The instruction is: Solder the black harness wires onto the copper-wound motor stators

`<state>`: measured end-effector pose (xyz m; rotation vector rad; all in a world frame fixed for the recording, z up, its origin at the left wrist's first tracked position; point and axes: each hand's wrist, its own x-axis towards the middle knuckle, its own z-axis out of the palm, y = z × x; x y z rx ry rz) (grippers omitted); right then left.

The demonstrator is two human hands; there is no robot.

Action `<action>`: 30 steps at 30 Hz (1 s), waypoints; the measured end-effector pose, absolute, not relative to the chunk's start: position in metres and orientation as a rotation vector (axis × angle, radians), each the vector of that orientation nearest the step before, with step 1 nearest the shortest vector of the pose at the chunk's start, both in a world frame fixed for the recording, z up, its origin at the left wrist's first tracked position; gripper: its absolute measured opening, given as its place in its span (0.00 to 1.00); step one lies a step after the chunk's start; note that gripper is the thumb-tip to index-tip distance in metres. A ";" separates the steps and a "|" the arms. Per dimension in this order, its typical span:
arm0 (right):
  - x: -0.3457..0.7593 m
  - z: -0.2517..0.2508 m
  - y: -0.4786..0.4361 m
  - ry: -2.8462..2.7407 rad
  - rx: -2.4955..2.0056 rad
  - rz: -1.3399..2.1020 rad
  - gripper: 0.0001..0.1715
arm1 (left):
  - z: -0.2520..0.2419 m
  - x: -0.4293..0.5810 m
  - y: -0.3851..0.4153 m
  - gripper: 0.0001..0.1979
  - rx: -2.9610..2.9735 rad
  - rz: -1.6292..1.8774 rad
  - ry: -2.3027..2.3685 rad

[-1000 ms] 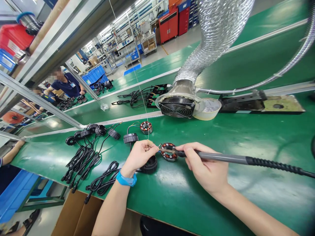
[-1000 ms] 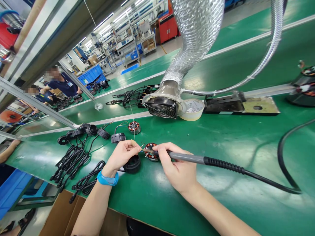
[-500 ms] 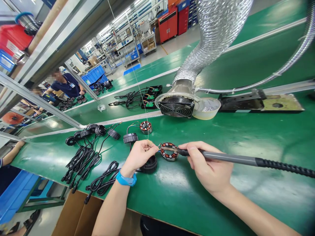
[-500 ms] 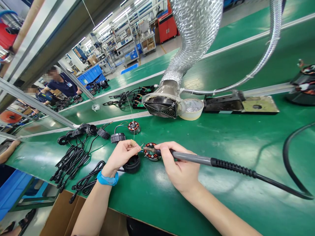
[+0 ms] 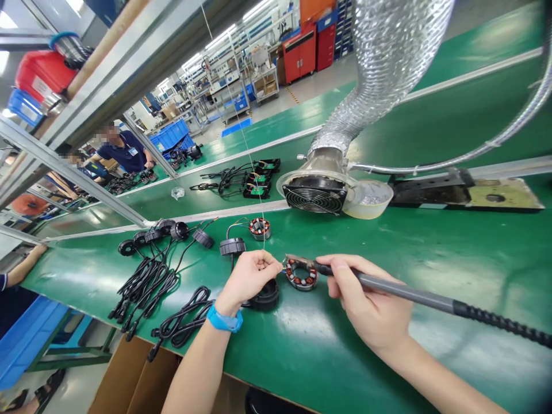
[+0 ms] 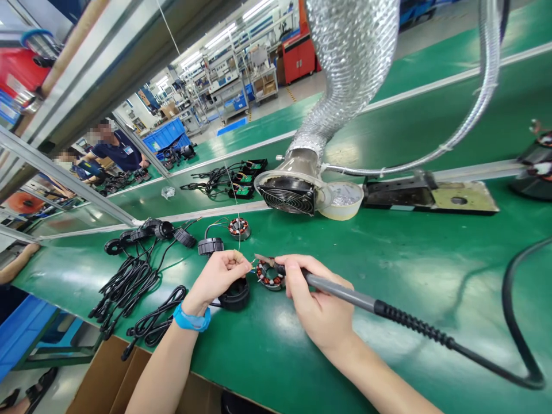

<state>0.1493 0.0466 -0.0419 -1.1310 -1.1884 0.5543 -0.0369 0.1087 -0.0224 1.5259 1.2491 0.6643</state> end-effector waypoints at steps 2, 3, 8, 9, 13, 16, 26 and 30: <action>0.148 -0.044 0.047 -1.223 -1.150 0.548 0.13 | -0.022 -0.036 0.109 0.11 1.516 0.667 1.248; 0.147 -0.045 0.048 -1.242 -1.157 0.550 0.13 | -0.022 -0.036 0.109 0.11 1.511 0.671 1.247; 0.141 -0.049 0.054 -1.356 -1.096 0.499 0.12 | -0.021 -0.035 0.108 0.08 1.507 0.690 1.246; 0.141 -0.050 0.056 -1.382 -1.077 0.468 0.12 | -0.021 -0.034 0.108 0.08 1.505 0.693 1.243; 0.138 -0.052 0.063 -1.470 -1.062 0.378 0.13 | -0.021 -0.034 0.108 0.08 1.511 0.692 1.239; 0.137 -0.055 0.068 -1.514 -1.057 0.329 0.15 | -0.020 -0.033 0.108 0.08 1.514 0.687 1.243; 0.131 -0.066 0.079 -1.593 -1.067 0.329 0.21 | -0.025 -0.035 0.109 0.08 1.552 0.699 1.226; 0.129 -0.069 0.080 -1.608 -1.046 0.360 0.23 | -0.026 -0.034 0.109 0.07 1.555 0.719 1.206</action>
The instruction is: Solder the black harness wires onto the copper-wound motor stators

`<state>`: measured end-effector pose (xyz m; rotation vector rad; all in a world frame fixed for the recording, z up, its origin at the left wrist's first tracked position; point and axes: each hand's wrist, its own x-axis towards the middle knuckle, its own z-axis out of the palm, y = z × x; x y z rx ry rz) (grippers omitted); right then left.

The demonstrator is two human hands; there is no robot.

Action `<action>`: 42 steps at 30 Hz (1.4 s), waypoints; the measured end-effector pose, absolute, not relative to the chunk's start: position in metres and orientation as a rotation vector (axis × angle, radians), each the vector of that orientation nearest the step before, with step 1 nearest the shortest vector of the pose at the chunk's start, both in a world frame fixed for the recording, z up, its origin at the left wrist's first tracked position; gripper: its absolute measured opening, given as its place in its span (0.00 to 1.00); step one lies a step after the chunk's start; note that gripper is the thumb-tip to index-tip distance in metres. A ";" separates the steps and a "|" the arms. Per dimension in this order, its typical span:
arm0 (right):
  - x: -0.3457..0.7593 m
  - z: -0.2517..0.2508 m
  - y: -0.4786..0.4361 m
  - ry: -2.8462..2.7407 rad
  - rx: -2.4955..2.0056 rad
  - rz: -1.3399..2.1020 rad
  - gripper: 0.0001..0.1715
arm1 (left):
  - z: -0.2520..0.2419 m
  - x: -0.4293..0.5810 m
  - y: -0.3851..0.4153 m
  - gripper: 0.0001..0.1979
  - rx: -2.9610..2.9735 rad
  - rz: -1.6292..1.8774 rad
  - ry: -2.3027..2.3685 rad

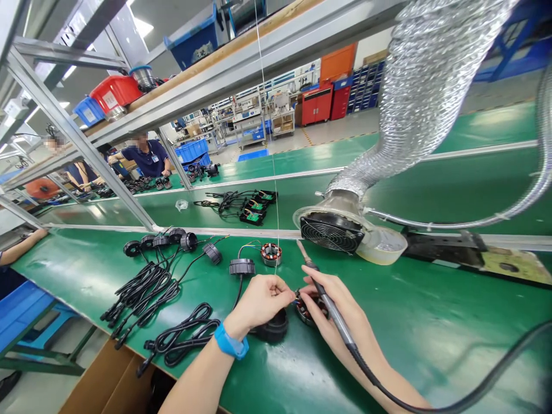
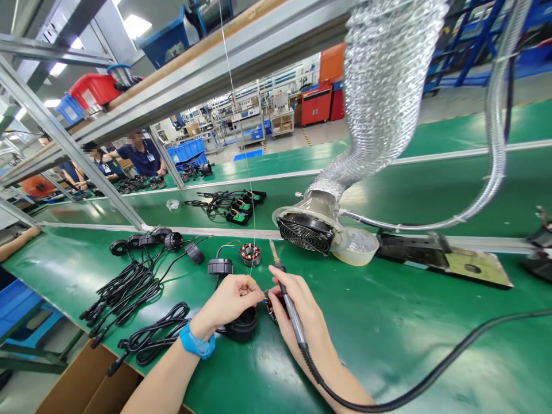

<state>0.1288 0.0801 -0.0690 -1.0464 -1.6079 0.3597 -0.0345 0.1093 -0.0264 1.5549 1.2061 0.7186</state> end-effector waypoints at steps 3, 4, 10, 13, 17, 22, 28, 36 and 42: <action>0.128 -0.069 0.080 -1.642 -1.011 0.358 0.26 | -0.026 -0.034 0.108 0.08 1.546 0.730 1.192; 0.128 -0.069 0.081 -1.649 -1.004 0.353 0.27 | -0.026 -0.034 0.108 0.09 1.545 0.732 1.189; 0.127 -0.067 0.082 -1.663 -0.982 0.321 0.27 | -0.023 -0.033 0.105 0.09 1.551 0.732 1.186; 0.127 -0.063 0.081 -1.651 -0.977 0.314 0.24 | -0.022 -0.033 0.105 0.09 1.543 0.729 1.189; 0.126 -0.061 0.080 -1.636 -1.001 0.347 0.22 | -0.021 -0.033 0.105 0.09 1.542 0.721 1.177; 0.126 -0.062 0.079 -1.645 -1.017 0.394 0.21 | -0.022 -0.033 0.105 0.10 1.585 0.738 1.185; 0.128 -0.058 0.081 -1.625 -1.006 0.428 0.23 | -0.019 -0.031 0.102 0.12 1.687 0.739 1.251; 0.126 -0.052 0.080 -1.594 -1.011 0.456 0.22 | -0.020 -0.040 0.105 0.13 1.674 0.624 1.112; 0.123 -0.051 0.074 -1.605 -1.015 0.429 0.23 | -0.021 -0.046 0.107 0.12 1.669 0.530 1.097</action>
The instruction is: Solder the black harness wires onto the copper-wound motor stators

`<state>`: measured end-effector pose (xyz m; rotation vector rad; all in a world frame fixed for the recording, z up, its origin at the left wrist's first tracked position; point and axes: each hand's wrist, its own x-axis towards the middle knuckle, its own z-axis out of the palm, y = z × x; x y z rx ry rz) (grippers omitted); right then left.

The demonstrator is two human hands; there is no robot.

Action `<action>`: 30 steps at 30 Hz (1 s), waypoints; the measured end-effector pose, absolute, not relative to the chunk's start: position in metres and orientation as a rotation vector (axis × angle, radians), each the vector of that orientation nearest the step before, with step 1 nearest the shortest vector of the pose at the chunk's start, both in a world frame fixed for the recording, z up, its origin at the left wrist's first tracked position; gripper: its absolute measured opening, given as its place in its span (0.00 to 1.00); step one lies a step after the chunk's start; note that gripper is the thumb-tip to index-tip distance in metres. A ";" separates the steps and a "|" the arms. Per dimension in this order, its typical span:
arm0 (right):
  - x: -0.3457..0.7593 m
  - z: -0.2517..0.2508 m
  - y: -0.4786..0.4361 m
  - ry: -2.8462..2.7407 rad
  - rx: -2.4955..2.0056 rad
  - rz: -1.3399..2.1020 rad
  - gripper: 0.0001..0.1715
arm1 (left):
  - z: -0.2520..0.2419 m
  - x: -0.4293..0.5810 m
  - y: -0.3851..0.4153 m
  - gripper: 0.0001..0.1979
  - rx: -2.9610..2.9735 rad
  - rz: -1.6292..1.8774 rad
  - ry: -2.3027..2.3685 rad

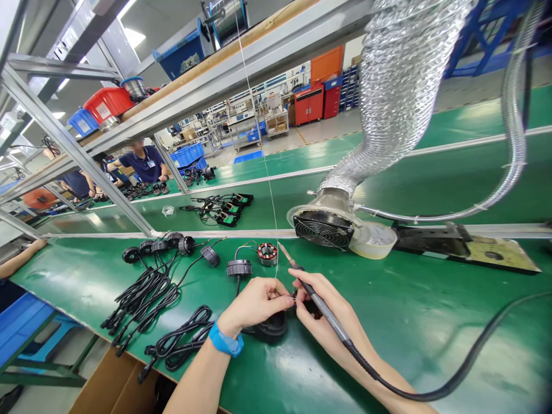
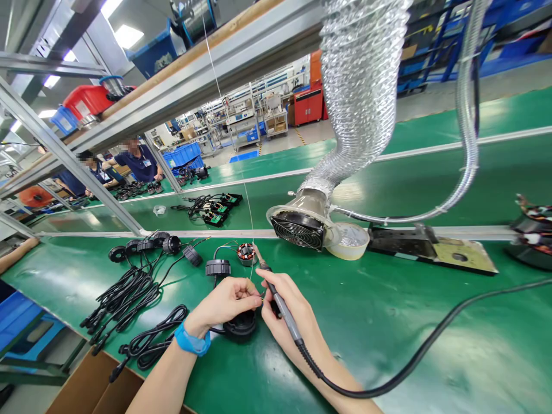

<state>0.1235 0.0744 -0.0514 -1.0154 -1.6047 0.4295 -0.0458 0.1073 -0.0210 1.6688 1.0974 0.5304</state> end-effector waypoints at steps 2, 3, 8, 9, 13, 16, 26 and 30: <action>0.124 -0.053 0.072 -1.605 -1.023 0.412 0.23 | -0.019 -0.045 0.106 0.12 1.712 0.499 1.118; 0.124 -0.054 0.072 -1.603 -1.024 0.400 0.23 | -0.017 -0.045 0.105 0.12 1.729 0.479 1.127; 0.124 -0.060 0.070 -1.631 -1.009 0.345 0.24 | -0.008 -0.042 0.102 0.09 1.820 0.427 1.179; 0.123 -0.060 0.070 -1.636 -1.007 0.337 0.25 | -0.007 -0.042 0.102 0.09 1.875 0.460 1.178; 0.121 -0.062 0.069 -1.637 -1.029 0.336 0.25 | -0.008 -0.042 0.104 0.08 2.008 0.591 1.141; 0.121 -0.062 0.067 -1.619 -1.062 0.361 0.25 | -0.012 -0.043 0.105 0.09 1.869 0.558 1.128; 0.123 -0.060 0.065 -1.592 -1.062 0.373 0.25 | -0.017 -0.041 0.108 0.12 1.682 0.515 1.159; 0.122 -0.061 0.065 -1.618 -1.035 0.288 0.23 | -0.019 -0.040 0.109 0.13 1.631 0.539 1.170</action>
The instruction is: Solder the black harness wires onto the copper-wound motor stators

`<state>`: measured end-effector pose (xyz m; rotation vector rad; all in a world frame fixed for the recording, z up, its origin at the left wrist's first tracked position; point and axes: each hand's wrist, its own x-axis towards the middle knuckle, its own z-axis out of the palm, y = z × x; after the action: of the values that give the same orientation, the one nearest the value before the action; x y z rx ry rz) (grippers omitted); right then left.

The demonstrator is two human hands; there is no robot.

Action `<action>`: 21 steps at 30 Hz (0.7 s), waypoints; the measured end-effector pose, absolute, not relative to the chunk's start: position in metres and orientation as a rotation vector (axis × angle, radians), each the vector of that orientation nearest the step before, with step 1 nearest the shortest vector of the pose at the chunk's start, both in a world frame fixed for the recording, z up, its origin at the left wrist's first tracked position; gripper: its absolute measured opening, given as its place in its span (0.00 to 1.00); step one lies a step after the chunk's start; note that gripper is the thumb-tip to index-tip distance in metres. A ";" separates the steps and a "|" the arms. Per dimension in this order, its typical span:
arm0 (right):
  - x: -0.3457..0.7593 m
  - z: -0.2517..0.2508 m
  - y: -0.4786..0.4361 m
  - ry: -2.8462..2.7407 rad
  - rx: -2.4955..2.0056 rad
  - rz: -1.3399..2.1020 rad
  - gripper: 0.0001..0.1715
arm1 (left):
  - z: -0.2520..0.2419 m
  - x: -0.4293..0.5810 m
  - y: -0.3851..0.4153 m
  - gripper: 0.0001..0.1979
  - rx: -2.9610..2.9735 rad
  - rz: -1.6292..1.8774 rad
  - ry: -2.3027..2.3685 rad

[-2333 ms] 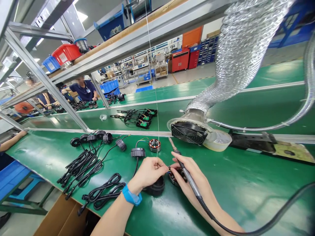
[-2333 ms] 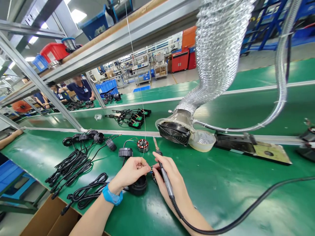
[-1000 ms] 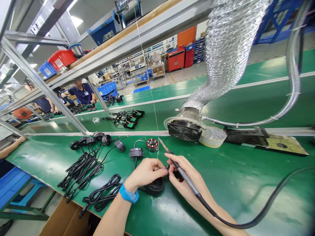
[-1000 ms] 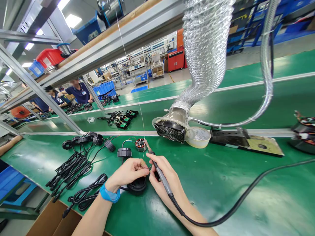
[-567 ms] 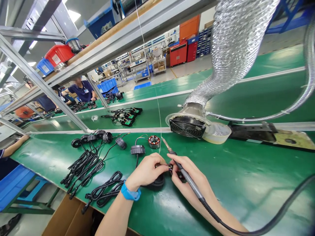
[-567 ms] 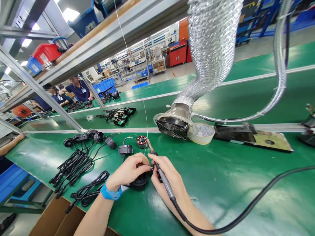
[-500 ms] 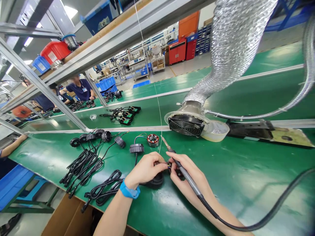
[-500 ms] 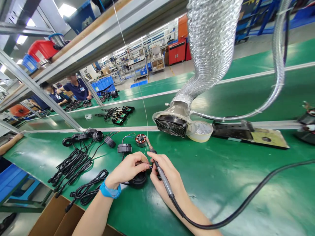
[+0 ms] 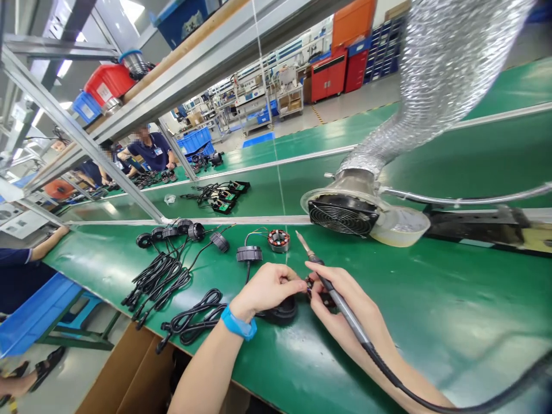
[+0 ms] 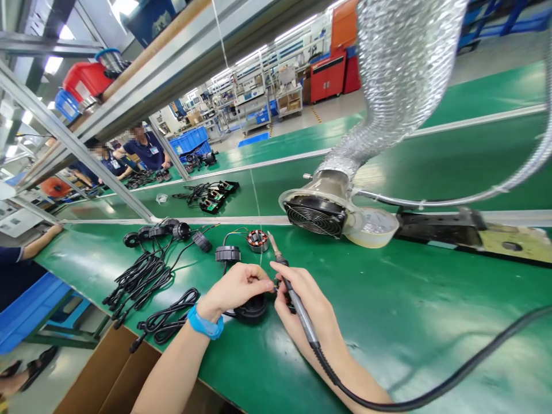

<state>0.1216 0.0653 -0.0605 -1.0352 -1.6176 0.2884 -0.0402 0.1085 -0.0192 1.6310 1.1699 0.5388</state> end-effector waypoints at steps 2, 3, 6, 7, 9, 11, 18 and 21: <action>0.120 -0.062 0.066 -1.636 -1.034 0.253 0.23 | -0.021 -0.040 0.109 0.13 1.616 0.555 1.162; 0.119 -0.063 0.066 -1.642 -1.025 0.237 0.23 | -0.022 -0.040 0.109 0.13 1.606 0.560 1.159; 0.120 -0.066 0.064 -1.646 -1.000 0.222 0.23 | -0.024 -0.040 0.110 0.12 1.565 0.565 1.185; 0.121 -0.066 0.063 -1.642 -0.998 0.240 0.24 | -0.024 -0.040 0.110 0.11 1.553 0.570 1.197; 0.125 -0.065 0.060 -1.635 -1.014 0.309 0.25 | -0.023 -0.040 0.110 0.11 1.530 0.575 1.212; 0.132 -0.064 0.058 -1.638 -1.042 0.385 0.28 | -0.022 -0.040 0.110 0.11 1.515 0.580 1.213; 0.141 -0.070 0.061 -1.606 -1.077 0.477 0.25 | -0.022 -0.040 0.110 0.14 1.532 0.582 1.218; 0.132 -0.070 0.061 -1.478 -1.146 0.501 0.24 | -0.020 -0.037 0.106 0.14 1.554 0.606 1.219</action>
<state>0.1323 0.0611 -0.0697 -1.1465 -1.4776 0.5011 -0.0375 0.1061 -0.0204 1.5537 1.2195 0.6059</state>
